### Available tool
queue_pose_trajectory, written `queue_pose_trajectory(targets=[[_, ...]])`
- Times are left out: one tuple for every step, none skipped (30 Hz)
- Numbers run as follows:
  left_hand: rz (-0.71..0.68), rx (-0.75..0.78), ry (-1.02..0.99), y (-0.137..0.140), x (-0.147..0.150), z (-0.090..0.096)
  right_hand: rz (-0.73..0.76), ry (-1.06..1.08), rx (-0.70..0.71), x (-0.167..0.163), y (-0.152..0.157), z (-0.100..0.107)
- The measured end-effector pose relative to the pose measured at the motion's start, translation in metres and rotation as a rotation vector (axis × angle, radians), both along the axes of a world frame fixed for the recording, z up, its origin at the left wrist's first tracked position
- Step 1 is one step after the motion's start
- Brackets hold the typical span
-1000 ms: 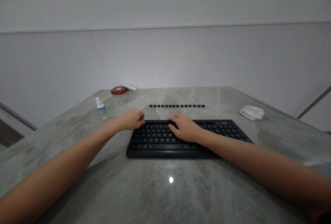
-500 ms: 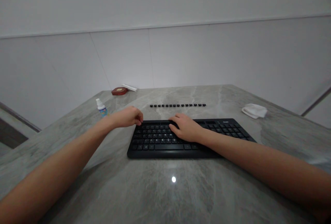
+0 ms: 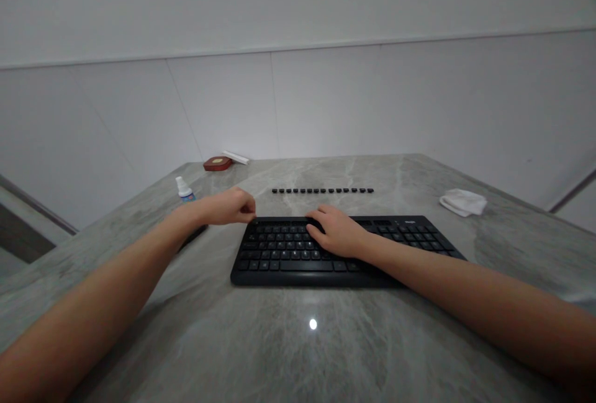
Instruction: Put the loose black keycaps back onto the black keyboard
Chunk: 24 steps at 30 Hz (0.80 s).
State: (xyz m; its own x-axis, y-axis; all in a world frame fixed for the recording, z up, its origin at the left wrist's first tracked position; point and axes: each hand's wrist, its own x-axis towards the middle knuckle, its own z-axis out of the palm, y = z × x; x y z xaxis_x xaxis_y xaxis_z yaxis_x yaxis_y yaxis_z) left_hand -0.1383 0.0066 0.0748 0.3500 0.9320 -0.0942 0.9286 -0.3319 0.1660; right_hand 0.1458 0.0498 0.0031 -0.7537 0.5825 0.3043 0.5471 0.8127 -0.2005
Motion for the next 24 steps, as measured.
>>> queue_pose_trajectory(targets=[[0.066, 0.016, 0.029, 0.0, -0.009, 0.004, -0.002, -0.004, 0.001, 0.0, 0.0, 0.0], [0.134, 0.019, 0.065, 0.0, -0.02, 0.006, -0.002, -0.006, 0.001, 0.0, 0.0, 0.0], [0.22, 0.006, 0.101, 0.0, -0.033, 0.007, -0.001, -0.007, 0.0, 0.0, 0.0, 0.0], [0.311, -0.051, 0.14, -0.001, -0.046, 0.006, 0.001, -0.006, -0.001, 0.0, 0.0, 0.0], [0.428, -0.144, 0.188, -0.002, -0.059, 0.004, 0.002, -0.004, -0.002, 0.0, 0.0, -0.001], [0.523, -0.285, 0.205, -0.003, -0.07, 0.0, 0.001, -0.002, -0.003, 0.0, 0.0, -0.001], [0.594, -0.387, 0.208, -0.004, -0.079, -0.004, 0.001, 0.001, -0.003, 0.0, 0.0, -0.001], [0.618, -0.454, 0.201, -0.006, -0.085, -0.009, 0.0, 0.002, -0.002, 0.0, 0.0, -0.002], [0.629, -0.503, 0.205, -0.007, -0.088, -0.013, -0.002, 0.003, -0.001, 0.0, 0.0, -0.001], [0.633, -0.528, 0.225, -0.008, -0.089, -0.016, -0.003, 0.002, 0.0, 0.0, 0.0, -0.001], [0.613, -0.54, 0.234, -0.008, -0.088, -0.018, -0.001, 0.0, -0.001, -0.001, 0.0, -0.001], [0.578, -0.543, 0.246, -0.008, -0.085, -0.018, 0.001, -0.003, -0.003, -0.001, -0.001, 0.0], [0.528, -0.538, 0.257, -0.008, -0.081, -0.017, 0.004, -0.007, -0.004, -0.001, -0.001, 0.0], [0.462, -0.526, 0.261, -0.008, -0.076, -0.015, 0.004, -0.009, -0.005, -0.001, -0.001, 0.001], [0.387, -0.514, 0.268, -0.008, -0.071, -0.012, 0.003, -0.011, -0.005, -0.001, -0.001, 0.001], [0.314, -0.493, 0.268, -0.008, -0.065, -0.008, 0.0, -0.012, -0.004, -0.001, -0.001, 0.001], [0.237, -0.476, 0.251, -0.01, -0.058, -0.005, -0.005, -0.012, -0.002, -0.001, -0.001, 0.001], [0.159, -0.449, 0.221, -0.012, -0.051, -0.002, -0.007, -0.012, 0.001, -0.001, -0.001, 0.001], [0.093, -0.412, 0.188, -0.015, -0.043, 0.0, -0.007, -0.013, 0.003, -0.001, -0.001, 0.001], [0.058, -0.365, 0.157, -0.018, -0.035, 0.0, -0.007, -0.013, 0.005, -0.001, -0.001, 0.0], [0.041, -0.315, 0.138, -0.023, -0.028, -0.001, -0.007, -0.014, 0.006, -0.001, -0.001, 0.0], [0.028, -0.257, 0.127, -0.028, -0.022, -0.003, -0.007, -0.013, 0.008, -0.001, -0.001, 0.0], [0.028, -0.169, 0.111, -0.034, -0.017, -0.007, -0.007, -0.012, 0.007, -0.001, -0.001, 0.0], [0.035, -0.082, 0.098, -0.04, -0.014, -0.013, -0.009, -0.011, 0.006, -0.001, -0.001, 0.0]])
